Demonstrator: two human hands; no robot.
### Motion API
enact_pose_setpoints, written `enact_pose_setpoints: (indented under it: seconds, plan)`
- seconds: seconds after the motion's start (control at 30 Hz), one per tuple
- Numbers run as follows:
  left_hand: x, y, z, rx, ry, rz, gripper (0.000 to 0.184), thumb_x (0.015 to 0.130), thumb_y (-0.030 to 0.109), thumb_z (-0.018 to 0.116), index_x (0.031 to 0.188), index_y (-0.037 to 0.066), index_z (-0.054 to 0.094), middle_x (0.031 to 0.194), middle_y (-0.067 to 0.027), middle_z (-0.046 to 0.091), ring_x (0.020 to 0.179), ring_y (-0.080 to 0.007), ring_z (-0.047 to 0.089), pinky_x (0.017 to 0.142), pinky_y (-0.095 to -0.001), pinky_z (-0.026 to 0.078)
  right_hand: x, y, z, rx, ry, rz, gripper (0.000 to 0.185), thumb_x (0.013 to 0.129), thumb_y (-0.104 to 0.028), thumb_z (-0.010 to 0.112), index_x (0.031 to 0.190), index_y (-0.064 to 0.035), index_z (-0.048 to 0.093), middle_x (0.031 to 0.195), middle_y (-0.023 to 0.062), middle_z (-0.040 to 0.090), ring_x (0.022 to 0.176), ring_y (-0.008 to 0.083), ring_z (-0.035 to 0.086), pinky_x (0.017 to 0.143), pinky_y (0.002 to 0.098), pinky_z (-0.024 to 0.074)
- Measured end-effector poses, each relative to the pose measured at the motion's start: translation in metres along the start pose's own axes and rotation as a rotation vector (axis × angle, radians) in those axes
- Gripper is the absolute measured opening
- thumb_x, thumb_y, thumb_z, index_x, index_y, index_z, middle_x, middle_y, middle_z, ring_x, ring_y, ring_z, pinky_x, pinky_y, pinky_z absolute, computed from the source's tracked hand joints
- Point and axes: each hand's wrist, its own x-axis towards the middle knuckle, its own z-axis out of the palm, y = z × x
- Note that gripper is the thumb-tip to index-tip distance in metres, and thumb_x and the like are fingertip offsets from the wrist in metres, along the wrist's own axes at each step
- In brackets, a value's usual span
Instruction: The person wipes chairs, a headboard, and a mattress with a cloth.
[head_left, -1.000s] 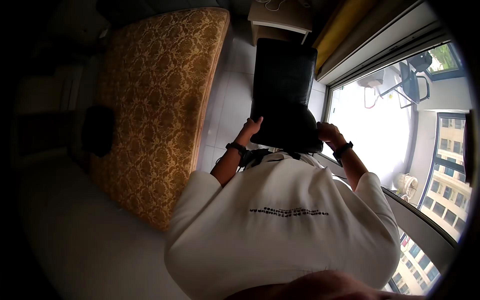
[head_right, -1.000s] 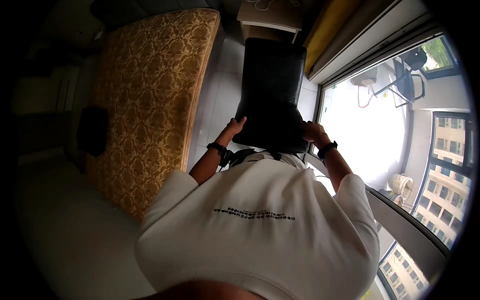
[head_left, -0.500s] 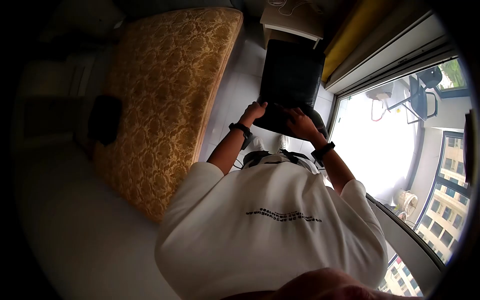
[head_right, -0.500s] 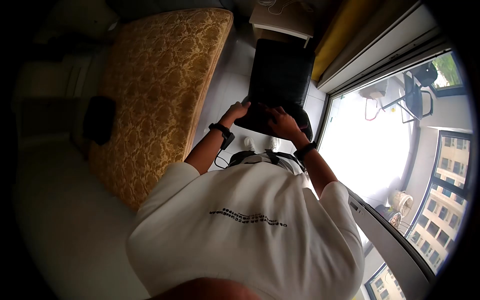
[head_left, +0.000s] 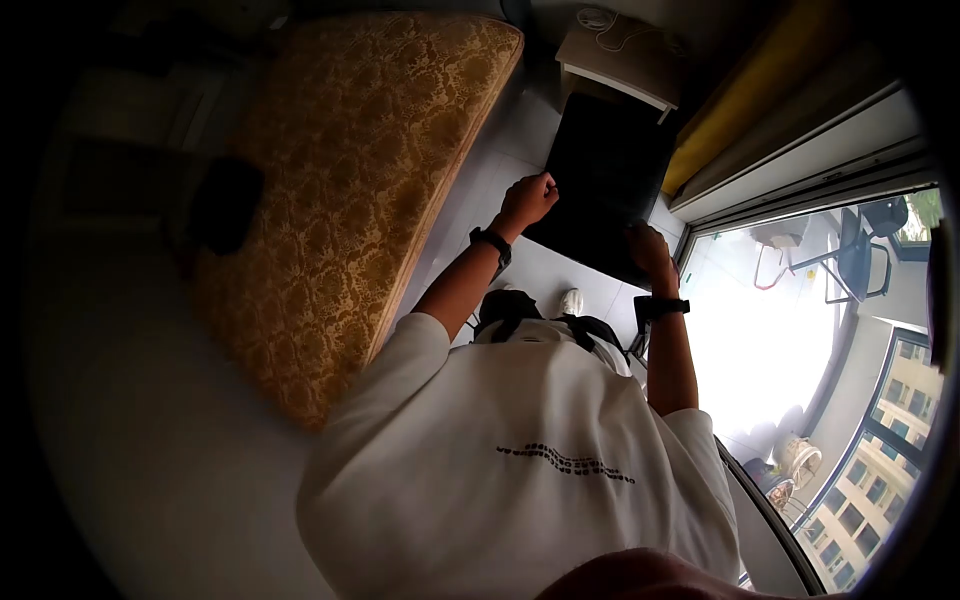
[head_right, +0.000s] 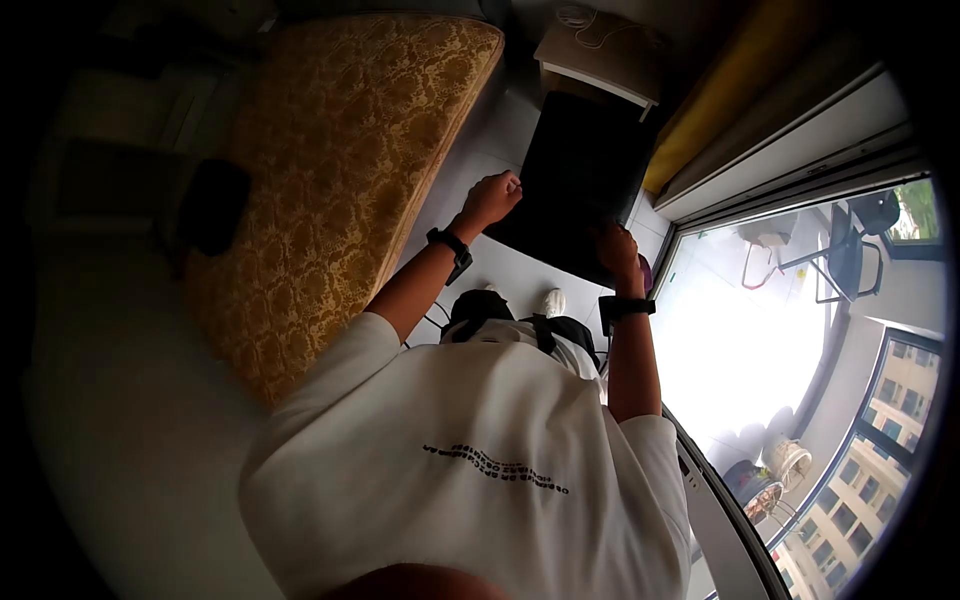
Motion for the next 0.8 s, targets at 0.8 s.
enact_pose_setpoints:
  seconds: [0.8]
  plan:
    - [0.091,-0.011,-0.044,0.032,-0.925,0.772,0.032,0.09,0.022,0.055,0.116,0.004,0.064,0.111,-0.0217,0.067,0.101,-0.0388,0.065,0.087,-0.0456,0.051,0.018,-0.161,0.036,-0.066,0.318,0.091,0.03,0.101,-0.028,0.047,0.121,-0.0086,0.055,0.115,0.0175,0.063,0.107,0.0407,0.06,0.085,0.0485,0.0496]
